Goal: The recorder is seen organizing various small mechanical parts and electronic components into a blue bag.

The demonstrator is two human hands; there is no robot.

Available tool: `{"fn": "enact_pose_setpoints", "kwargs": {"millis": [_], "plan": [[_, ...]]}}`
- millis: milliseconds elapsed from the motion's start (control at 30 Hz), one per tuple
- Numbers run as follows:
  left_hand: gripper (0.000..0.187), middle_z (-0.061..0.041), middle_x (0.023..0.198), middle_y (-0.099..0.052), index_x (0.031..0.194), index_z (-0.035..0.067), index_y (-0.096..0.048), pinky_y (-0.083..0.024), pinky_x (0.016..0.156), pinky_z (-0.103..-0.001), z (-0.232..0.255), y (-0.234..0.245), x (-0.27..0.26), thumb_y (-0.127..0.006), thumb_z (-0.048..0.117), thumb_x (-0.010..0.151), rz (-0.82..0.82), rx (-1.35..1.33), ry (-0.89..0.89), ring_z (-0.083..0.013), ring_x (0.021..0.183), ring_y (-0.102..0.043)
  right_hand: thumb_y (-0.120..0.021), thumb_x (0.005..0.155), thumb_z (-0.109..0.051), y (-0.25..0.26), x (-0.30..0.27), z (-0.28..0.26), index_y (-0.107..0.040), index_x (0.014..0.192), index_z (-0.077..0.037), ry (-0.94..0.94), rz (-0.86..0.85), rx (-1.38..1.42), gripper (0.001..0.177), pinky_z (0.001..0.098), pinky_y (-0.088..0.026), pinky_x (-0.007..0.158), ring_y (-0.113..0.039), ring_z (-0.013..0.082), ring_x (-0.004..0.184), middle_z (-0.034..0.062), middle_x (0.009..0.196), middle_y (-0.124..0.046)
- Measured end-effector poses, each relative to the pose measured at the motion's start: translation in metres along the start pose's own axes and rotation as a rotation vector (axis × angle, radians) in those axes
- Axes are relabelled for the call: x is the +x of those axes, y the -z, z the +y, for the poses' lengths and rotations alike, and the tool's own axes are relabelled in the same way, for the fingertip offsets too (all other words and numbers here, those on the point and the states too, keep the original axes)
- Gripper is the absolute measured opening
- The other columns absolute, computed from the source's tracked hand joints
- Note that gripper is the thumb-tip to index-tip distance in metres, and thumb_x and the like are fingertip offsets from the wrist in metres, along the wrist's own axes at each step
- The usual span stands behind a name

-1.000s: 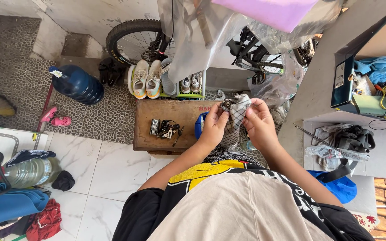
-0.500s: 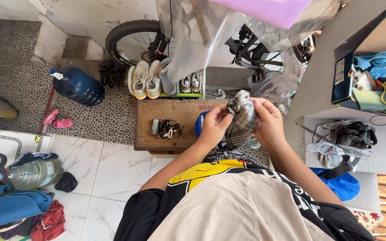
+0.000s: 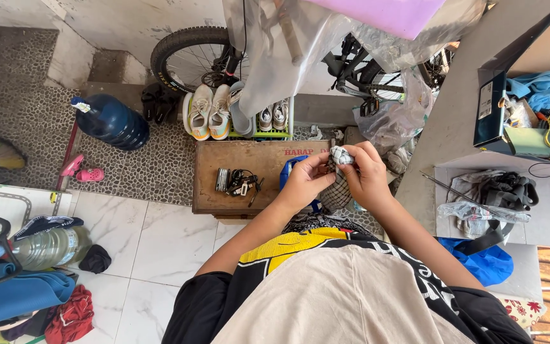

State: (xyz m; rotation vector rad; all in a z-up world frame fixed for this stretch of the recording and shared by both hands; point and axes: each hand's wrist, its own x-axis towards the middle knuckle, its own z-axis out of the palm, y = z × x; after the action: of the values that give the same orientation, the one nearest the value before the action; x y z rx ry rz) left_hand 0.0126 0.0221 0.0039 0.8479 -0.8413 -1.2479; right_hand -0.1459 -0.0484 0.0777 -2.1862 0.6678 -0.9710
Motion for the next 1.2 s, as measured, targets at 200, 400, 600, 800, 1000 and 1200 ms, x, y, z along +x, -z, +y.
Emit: {"fn": "enact_pose_setpoints", "kwargs": {"millis": [200, 400, 600, 800, 1000, 1200], "plan": [[0.03, -0.002, 0.112, -0.072, 0.127, -0.003, -0.067, -0.054, 0.09, -0.023, -0.031, 0.008, -0.003, -0.069, -0.002, 0.098, 0.14, -0.033, -0.061, -0.006, 0.1, -0.065, -0.064, 0.099, 0.0, -0.018, 0.006, 0.006, -0.066, 0.122, 0.001, 0.129, 0.094, -0.198, 0.023, 0.0356, -0.048, 0.068, -0.058, 0.0289, 0.077, 0.0145, 0.092, -0.058], [0.023, -0.002, 0.098, -0.074, 0.12, -0.001, -0.075, -0.054, 0.079, -0.024, -0.023, 0.022, -0.004, -0.072, 0.006, 0.098, 0.233, -0.069, 0.114, -0.0072, 0.085, -0.064, -0.054, 0.113, -0.011, -0.048, -0.007, 0.047, -0.067, 0.114, 0.001, -0.102, 0.178, 0.205, 0.018, 0.0294, -0.048, 0.076, -0.059, 0.0161, 0.083, 0.0078, 0.092, -0.064], [0.024, -0.002, 0.107, -0.076, 0.116, 0.004, -0.074, -0.057, 0.087, -0.029, -0.01, 0.028, -0.002, -0.072, 0.006, 0.092, 0.256, -0.361, 0.192, -0.0113, 0.095, -0.069, -0.054, 0.102, -0.011, -0.051, 0.005, 0.022, -0.058, 0.131, -0.001, -0.298, 0.042, 0.7, 0.03, 0.0244, -0.047, 0.095, -0.057, 0.0077, 0.106, -0.0034, 0.116, -0.066], [0.02, -0.006, 0.105, -0.076, 0.113, 0.0, -0.075, -0.057, 0.084, -0.031, -0.009, 0.034, -0.003, -0.074, 0.01, 0.096, 0.199, -0.299, 0.278, -0.0131, 0.093, -0.069, -0.059, 0.104, -0.01, -0.048, 0.005, 0.026, -0.065, 0.121, 0.0, -0.155, 0.065, 0.328, 0.02, 0.0292, -0.05, 0.087, -0.061, 0.0125, 0.096, 0.0051, 0.104, -0.067], [0.016, -0.002, 0.103, -0.075, 0.11, 0.003, -0.075, -0.055, 0.082, -0.028, -0.004, 0.03, 0.001, -0.074, 0.01, 0.095, 0.255, -0.307, 0.299, -0.0111, 0.091, -0.067, -0.059, 0.105, -0.012, -0.045, 0.017, 0.017, -0.068, 0.108, -0.001, -0.013, 0.171, 0.026, 0.015, 0.03, -0.05, 0.077, -0.063, 0.0149, 0.084, 0.0087, 0.091, -0.067], [0.017, -0.002, 0.102, -0.074, 0.111, 0.004, -0.074, -0.056, 0.084, -0.028, -0.012, 0.037, 0.004, -0.072, 0.009, 0.095, 0.271, -0.339, 0.284, -0.0111, 0.091, -0.067, -0.052, 0.113, -0.017, -0.053, 0.013, 0.029, -0.065, 0.106, 0.0, -0.191, 0.144, 0.261, 0.022, 0.0271, -0.047, 0.072, -0.054, 0.0103, 0.079, 0.0038, 0.085, -0.063]]}}
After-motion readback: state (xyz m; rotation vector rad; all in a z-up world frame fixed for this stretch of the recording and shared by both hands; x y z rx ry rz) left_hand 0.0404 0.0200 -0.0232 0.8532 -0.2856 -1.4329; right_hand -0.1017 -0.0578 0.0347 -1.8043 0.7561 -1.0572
